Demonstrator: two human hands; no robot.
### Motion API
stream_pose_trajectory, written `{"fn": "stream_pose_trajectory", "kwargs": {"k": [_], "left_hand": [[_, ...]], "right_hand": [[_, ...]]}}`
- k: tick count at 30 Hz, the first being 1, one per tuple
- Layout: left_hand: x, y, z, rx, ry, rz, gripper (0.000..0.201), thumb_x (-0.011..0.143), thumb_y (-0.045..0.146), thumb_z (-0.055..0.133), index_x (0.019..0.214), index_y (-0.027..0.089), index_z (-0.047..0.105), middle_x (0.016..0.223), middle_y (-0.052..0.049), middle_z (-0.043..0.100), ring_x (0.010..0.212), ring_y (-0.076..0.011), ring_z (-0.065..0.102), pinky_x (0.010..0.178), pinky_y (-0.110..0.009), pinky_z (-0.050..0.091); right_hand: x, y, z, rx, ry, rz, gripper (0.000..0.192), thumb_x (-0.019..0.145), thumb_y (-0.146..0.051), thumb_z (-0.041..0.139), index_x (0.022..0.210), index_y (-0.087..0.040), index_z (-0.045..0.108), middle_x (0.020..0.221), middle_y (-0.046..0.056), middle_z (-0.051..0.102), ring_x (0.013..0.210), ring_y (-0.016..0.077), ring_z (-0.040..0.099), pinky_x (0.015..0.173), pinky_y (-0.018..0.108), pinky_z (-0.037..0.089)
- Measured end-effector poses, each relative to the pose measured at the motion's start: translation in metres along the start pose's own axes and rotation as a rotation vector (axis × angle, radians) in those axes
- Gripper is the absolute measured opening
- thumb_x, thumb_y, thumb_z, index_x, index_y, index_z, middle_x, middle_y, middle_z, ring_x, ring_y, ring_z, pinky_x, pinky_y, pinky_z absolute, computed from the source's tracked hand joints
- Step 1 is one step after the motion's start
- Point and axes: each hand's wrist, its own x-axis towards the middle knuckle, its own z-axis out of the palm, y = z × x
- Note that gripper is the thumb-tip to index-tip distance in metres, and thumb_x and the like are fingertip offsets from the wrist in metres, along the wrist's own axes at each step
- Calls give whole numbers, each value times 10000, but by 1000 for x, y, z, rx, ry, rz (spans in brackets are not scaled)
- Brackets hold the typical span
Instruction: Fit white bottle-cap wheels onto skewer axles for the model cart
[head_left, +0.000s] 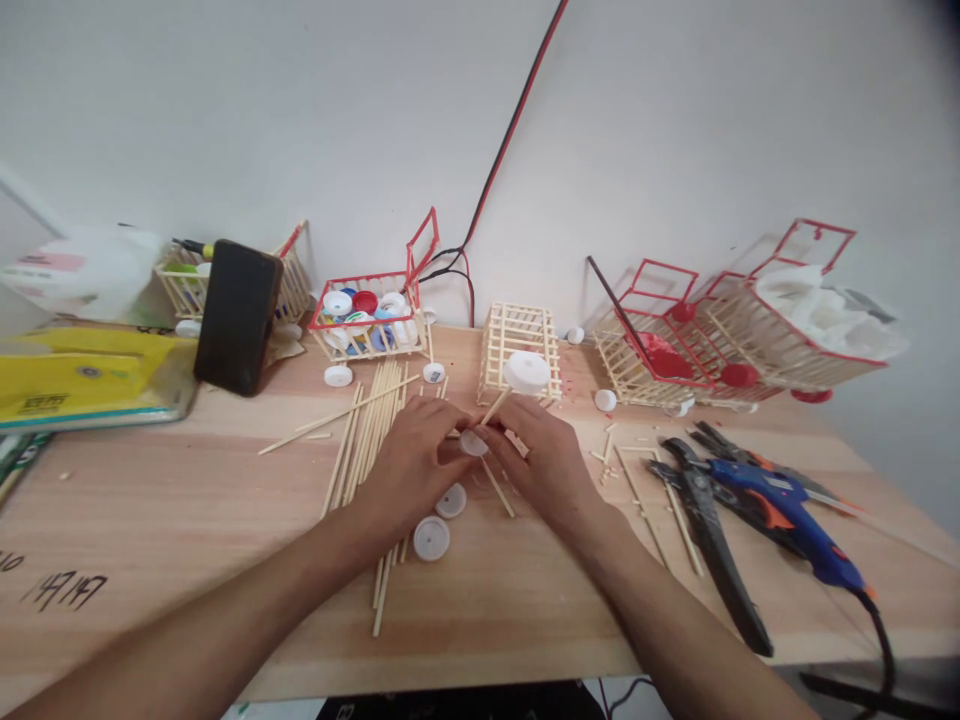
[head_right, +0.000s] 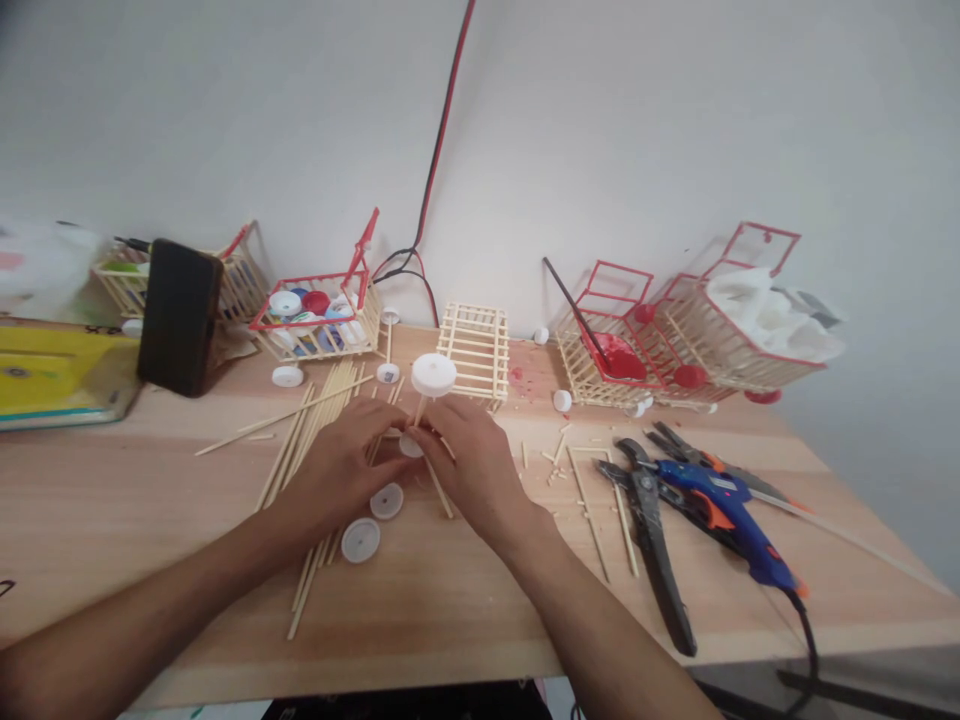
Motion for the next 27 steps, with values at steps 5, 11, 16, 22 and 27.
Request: {"fn": "stream_pose_trajectory", "kwargs": {"k": [5,11,16,22,27], "left_hand": [[-1,-1,1,-9,15,16,190,751,166,651,927,201,588,957,-19,638,946,-194,548,878,-365,413],[-1,-1,2,-3,24,16,185,754,163,649,926,194,587,954,-19,637,939,-186,548,879,-361,410],[0,-1,2,18,22,10,170,754,185,656,908,191,586,943,-26,639,930,-198,542,847,-362,420],[-1,-1,1,21,22,8,177,749,164,647,910,196,581,943,-25,636,938,-199,546,866,-373,416],[-1,-1,2,27,31,9,185,738,153,641,906,196,579,940,-28,640,937,-208,542,847,-374,425]], "right_hand": [[0,1,0,8,0,6,139,898,-237,501,796,-186,579,785,35,584,756,166,528,671,275,400],[0,2,2,-11,-2,4,156,899,-250,502,773,-181,564,761,29,567,736,163,513,661,273,387],[-1,3,2,6,7,7,135,896,-253,504,814,-190,591,782,33,588,753,167,526,672,276,399],[-1,3,2,29,-1,8,134,899,-247,499,872,-188,616,825,45,609,781,172,538,690,287,413],[-1,4,2,11,0,5,138,897,-257,500,855,-191,614,804,41,607,777,173,540,686,285,413]]}}
